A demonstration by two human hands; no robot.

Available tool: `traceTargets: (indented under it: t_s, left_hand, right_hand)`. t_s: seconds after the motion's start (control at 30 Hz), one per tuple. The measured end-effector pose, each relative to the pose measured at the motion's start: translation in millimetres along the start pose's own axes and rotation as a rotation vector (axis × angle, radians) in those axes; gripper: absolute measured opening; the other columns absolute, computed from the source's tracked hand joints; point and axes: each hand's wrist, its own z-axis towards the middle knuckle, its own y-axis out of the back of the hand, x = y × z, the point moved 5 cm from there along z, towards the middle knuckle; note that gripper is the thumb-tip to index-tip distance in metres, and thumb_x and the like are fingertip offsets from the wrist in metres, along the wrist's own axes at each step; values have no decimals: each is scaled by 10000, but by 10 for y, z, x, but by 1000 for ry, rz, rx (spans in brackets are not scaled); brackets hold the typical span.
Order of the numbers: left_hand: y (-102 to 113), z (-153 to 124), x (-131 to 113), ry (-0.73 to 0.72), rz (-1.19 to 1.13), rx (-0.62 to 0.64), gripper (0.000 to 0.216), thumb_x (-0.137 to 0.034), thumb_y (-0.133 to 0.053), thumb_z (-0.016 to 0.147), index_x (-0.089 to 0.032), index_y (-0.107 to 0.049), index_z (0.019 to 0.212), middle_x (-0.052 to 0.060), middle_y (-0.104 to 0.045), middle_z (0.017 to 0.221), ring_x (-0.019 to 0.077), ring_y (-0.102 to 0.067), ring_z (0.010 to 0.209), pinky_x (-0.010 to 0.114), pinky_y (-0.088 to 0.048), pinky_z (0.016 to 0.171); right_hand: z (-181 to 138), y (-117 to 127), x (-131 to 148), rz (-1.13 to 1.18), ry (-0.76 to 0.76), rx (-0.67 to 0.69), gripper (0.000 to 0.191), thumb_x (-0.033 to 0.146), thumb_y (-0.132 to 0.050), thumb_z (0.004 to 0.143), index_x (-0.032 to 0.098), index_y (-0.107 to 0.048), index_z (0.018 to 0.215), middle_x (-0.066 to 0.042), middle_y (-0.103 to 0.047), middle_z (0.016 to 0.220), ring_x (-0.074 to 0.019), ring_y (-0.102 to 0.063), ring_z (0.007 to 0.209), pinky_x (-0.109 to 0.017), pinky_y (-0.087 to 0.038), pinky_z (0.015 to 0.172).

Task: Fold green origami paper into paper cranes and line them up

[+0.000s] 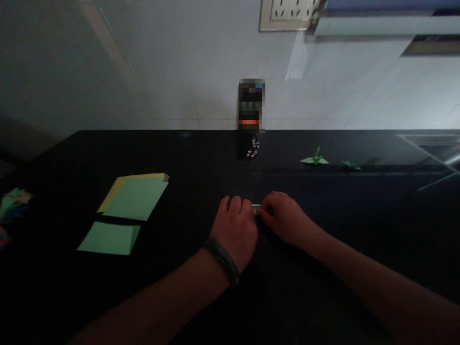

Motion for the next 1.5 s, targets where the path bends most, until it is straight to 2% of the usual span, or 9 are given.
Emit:
traceTargets:
  t_s: [0.1, 0.23, 0.33, 0.63, 0.83, 1.03, 1.17, 1.3, 1.5]
  left_hand:
    - [-7, 6, -1, -15, 0, 18, 271, -162, -392, 819, -120, -639, 923, 106, -571, 907, 279, -463, 930, 514, -311, 897]
    - [-4, 15, 33, 4, -28, 29, 292, -173, -378, 830, -120, -630, 968, 107, -571, 914, 276, -467, 943, 507, -320, 898]
    - [4, 13, 30, 1, -36, 38, 301, -174, -368, 834, -117, -631, 967, 108, -571, 905, 274, -475, 938, 501, -326, 899]
    - [17, 3, 55, 11, -44, 58, 290, -172, -388, 825, -122, -627, 982, 105, -568, 899, 270, -488, 918, 495, -341, 892]
    - [-6, 13, 55, 8, -55, 63, 308, -173, -381, 828, -115, -604, 1032, 104, -567, 881, 265, -489, 897, 489, -349, 877]
    - [13, -8, 78, 27, -91, 61, 306, -151, -353, 838, -134, -613, 999, 101, -561, 848, 249, -492, 864, 447, -387, 806]
    - [19, -8, 92, 31, -95, 13, 310, -156, -334, 850, -144, -626, 953, 97, -549, 823, 235, -486, 830, 425, -394, 778]
    - [-11, -1, 112, 38, -116, -17, 294, -157, -353, 843, -155, -632, 937, 91, -544, 825, 216, -480, 804, 394, -402, 748]
    - [18, 14, 200, 124, -274, -78, 315, -112, -398, 810, -188, -596, 1042, 72, -550, 873, 194, -503, 830, 348, -430, 729]
  right_hand:
    - [-49, 46, -25, 34, 102, 13, 145, 158, -513, 779, 157, -582, 651, -30, -563, 667, -144, -509, 667, -262, -375, 622]
    - [-168, 123, 48, -104, 361, 34, 252, 206, -429, 860, 158, -605, 1034, -46, -585, 721, -153, -492, 693, -280, -332, 641]
    - [-219, 95, 132, -304, 427, 106, 230, 281, -477, 839, 202, -626, 996, -38, -581, 677, -168, -470, 669, -301, -263, 602]
    - [-225, 142, 135, -354, 337, 181, 238, 267, -430, 865, 181, -651, 849, -48, -586, 704, -168, -481, 695, -299, -262, 624]
    - [-156, 102, 183, -389, 350, 96, 334, 340, -463, 850, 183, -560, 1129, -66, -572, 811, -184, -491, 715, -297, -284, 613]
    - [-101, 42, 61, -101, 279, 128, 281, 286, -403, 884, 182, -663, 905, -32, -537, 685, -138, -496, 628, -264, -345, 583]
    - [-2, 124, -139, 100, 75, -129, 196, 229, -477, 841, 150, -654, 873, -54, -553, 781, -146, -532, 724, -268, -411, 669]
    - [28, 49, -90, 52, 108, -68, 66, 219, -588, 762, 169, -630, 764, -54, -542, 816, -170, -521, 777, -302, -415, 712]
    - [2, 66, -84, 149, 43, -51, 46, 168, -563, 753, 159, -586, 715, -33, -547, 743, -154, -515, 720, -287, -399, 676]
